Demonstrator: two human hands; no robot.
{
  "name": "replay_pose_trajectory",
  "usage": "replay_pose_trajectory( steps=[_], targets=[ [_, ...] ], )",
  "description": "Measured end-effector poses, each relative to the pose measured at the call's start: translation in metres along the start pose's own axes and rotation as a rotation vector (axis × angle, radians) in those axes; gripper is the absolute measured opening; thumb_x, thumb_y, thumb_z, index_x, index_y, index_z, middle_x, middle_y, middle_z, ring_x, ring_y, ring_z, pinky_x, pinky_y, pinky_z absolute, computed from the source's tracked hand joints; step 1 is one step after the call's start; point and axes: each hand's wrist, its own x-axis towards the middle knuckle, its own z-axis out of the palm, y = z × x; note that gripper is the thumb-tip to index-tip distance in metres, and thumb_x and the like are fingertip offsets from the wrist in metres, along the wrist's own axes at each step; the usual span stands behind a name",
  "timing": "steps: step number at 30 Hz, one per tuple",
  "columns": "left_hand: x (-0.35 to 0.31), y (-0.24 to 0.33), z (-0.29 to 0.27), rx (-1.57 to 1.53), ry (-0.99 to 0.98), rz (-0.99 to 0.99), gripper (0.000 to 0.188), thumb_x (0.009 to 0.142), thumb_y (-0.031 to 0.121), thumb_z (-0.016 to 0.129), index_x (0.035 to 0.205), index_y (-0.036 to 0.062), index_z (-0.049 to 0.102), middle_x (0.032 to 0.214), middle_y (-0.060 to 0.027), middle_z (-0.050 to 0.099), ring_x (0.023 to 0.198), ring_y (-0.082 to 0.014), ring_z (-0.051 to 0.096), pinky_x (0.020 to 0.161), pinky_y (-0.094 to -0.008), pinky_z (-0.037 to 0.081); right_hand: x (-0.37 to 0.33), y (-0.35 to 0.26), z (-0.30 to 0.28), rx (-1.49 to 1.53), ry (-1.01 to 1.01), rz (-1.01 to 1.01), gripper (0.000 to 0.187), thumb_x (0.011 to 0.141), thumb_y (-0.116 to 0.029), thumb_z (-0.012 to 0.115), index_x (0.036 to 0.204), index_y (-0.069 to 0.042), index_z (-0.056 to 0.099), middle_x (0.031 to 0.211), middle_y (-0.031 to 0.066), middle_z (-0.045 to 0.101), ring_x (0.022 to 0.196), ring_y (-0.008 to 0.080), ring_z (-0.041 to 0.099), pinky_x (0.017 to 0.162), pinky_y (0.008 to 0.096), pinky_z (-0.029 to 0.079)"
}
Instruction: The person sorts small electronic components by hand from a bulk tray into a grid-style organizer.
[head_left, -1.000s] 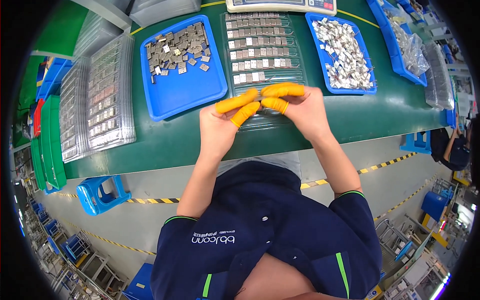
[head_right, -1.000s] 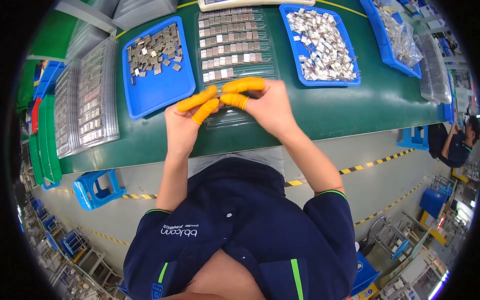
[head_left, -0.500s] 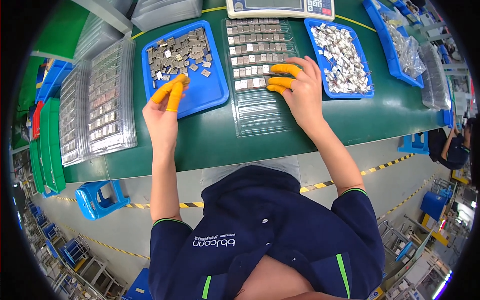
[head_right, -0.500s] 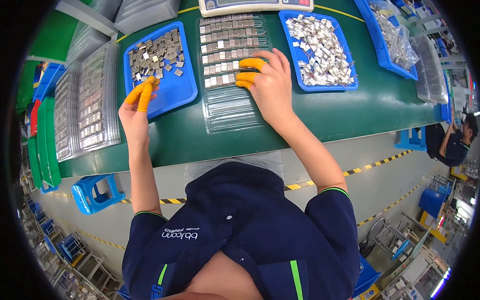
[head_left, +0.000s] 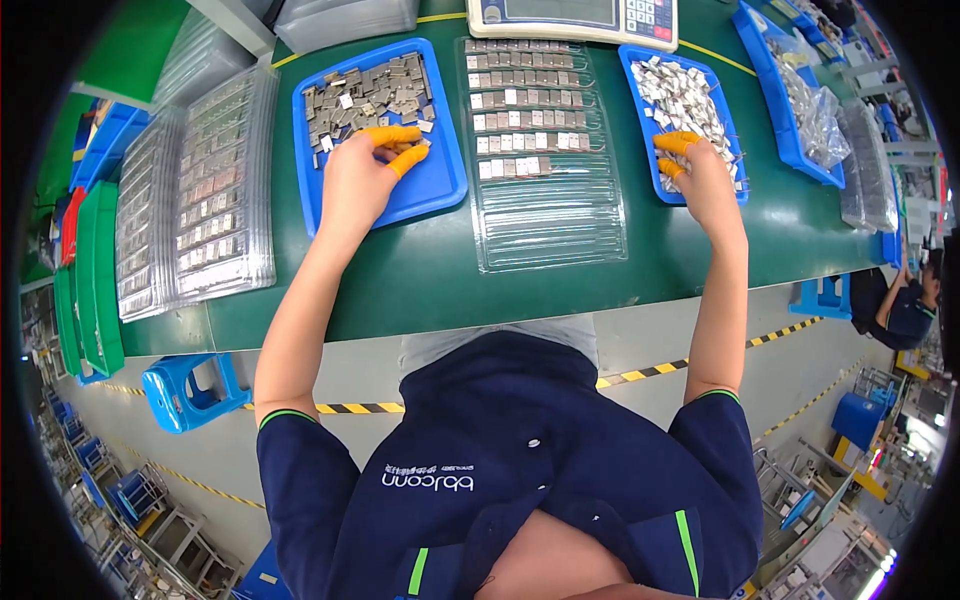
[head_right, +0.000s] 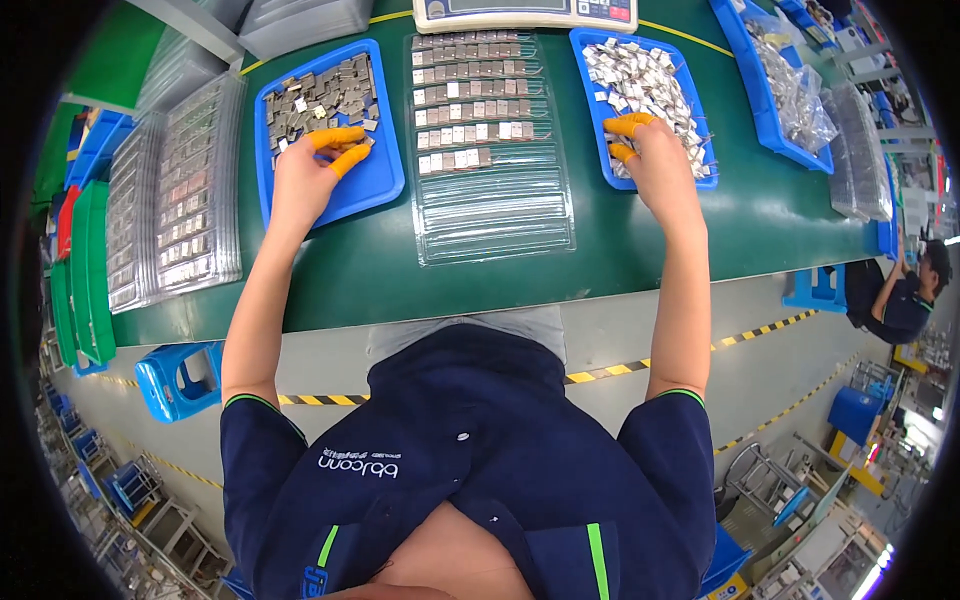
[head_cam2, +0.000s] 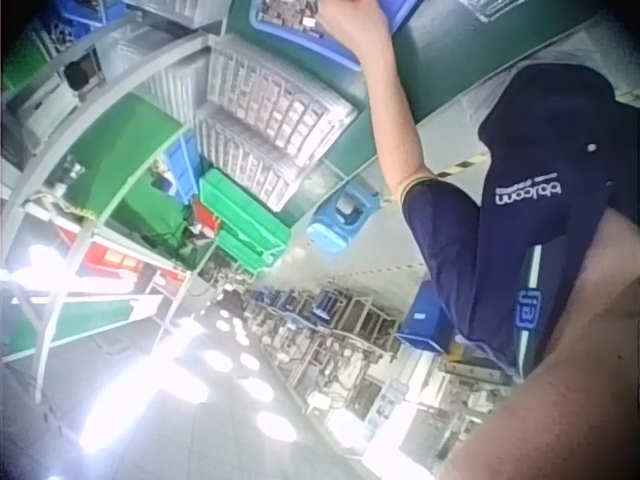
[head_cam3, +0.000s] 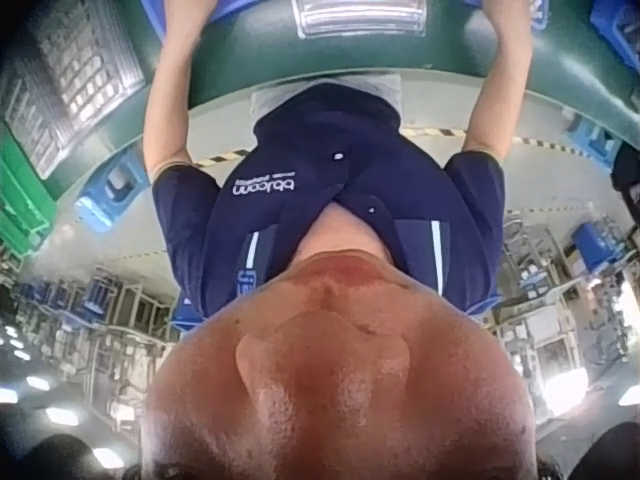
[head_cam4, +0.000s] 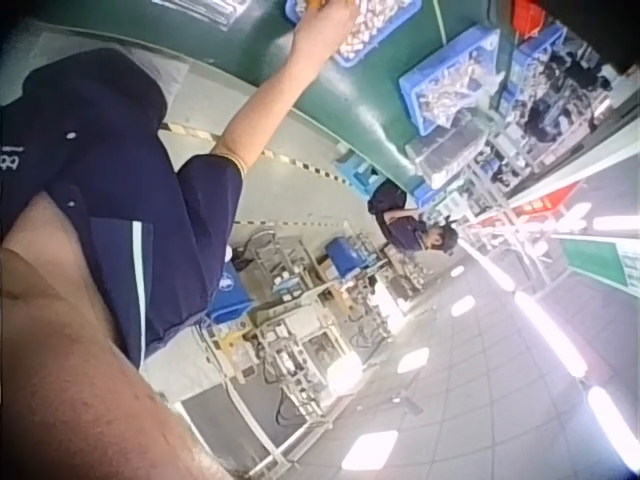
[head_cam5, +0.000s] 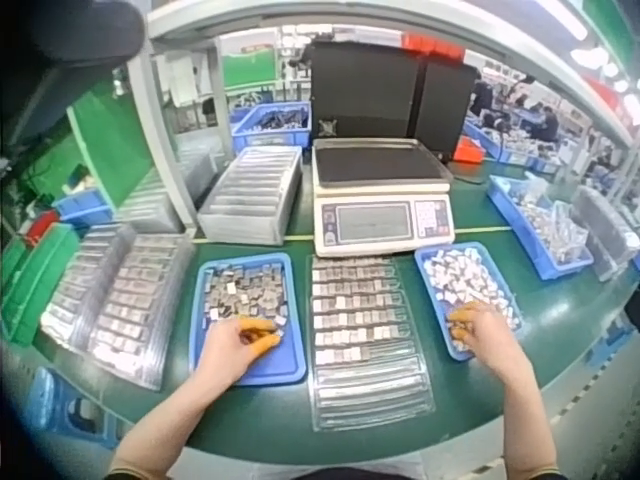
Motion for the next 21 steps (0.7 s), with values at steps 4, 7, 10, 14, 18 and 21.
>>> replay_pose_trajectory(
  steps=[4, 7, 10, 14, 18, 21],
  targets=[
    [0.006, 0.005, 0.0, 0.173, -0.012, -0.021, 0.027, 0.068, 0.02, 0.073, 0.092, 0.0072, 0.068, 0.073, -0.0086, 0.062, 0.06, -0.0172, 0.056, 0.058, -0.0293, 0.046, 0.003, 0.001, 0.005, -0.046, -0.052, 0.005, 0.02, 0.071, 0.001, 0.059, 0.09, -0.002, 0.066, 0.088, 0.0181, 0.06, 0.075, 0.0323, 0.058, 0.069, 0.0382, 0.046],
    [0.004, 0.006, 0.002, 0.248, 0.004, 0.069, 0.027, 0.067, 0.017, 0.074, 0.09, 0.0056, 0.067, 0.073, -0.0089, 0.062, 0.06, -0.0195, 0.057, 0.059, -0.0305, 0.047, 0.003, 0.001, 0.006, -0.097, -0.057, 0.015, 0.016, 0.071, -0.002, 0.061, 0.087, -0.001, 0.065, 0.087, 0.0174, 0.06, 0.074, 0.0325, 0.059, 0.069, 0.0381, 0.047],
    [0.005, 0.009, 0.001, 0.192, -0.036, 0.048, 0.025, 0.067, 0.014, 0.073, 0.088, 0.0035, 0.065, 0.076, -0.0098, 0.063, 0.063, -0.0212, 0.059, 0.062, -0.0311, 0.048, 0.001, 0.009, 0.008, -0.142, 0.039, 0.093, 0.015, 0.072, -0.006, 0.063, 0.086, 0.0, 0.065, 0.087, 0.0166, 0.061, 0.073, 0.0322, 0.059, 0.068, 0.0376, 0.047],
    [0.003, 0.006, 0.002, 0.21, -0.075, -0.075, 0.021, 0.07, 0.009, 0.07, 0.089, 0.0027, 0.065, 0.077, -0.0117, 0.064, 0.069, -0.0216, 0.062, 0.066, -0.031, 0.049, 0.004, 0.014, 0.009, -0.214, 0.333, 0.069, 0.015, 0.074, -0.009, 0.064, 0.086, 0.001, 0.065, 0.086, 0.0154, 0.061, 0.075, 0.0304, 0.06, 0.07, 0.0367, 0.047],
    [-0.005, 0.0, 0.0, 0.032, -0.099, 0.089, 0.023, 0.071, 0.006, 0.068, 0.093, 0.0013, 0.066, 0.078, -0.0129, 0.065, 0.07, -0.02, 0.063, 0.066, -0.0285, 0.05, 0.007, 0.0, 0.001, -0.179, 0.474, 0.049, 0.018, 0.076, -0.012, 0.065, 0.091, -0.003, 0.067, 0.09, 0.0144, 0.063, 0.078, 0.0285, 0.061, 0.07, 0.0351, 0.048],
    [-0.013, 0.008, -0.005, -0.119, -0.07, 0.014, 0.024, 0.073, 0.003, 0.067, 0.097, 0.0004, 0.066, 0.083, -0.0111, 0.067, 0.072, -0.0162, 0.064, 0.066, -0.0253, 0.05, 0.006, -0.005, -0.001, -0.121, 0.483, 0.158, 0.017, 0.076, -0.014, 0.066, 0.091, -0.007, 0.068, 0.087, 0.013, 0.064, 0.074, 0.0279, 0.061, 0.068, 0.0344, 0.048]
  ],
)
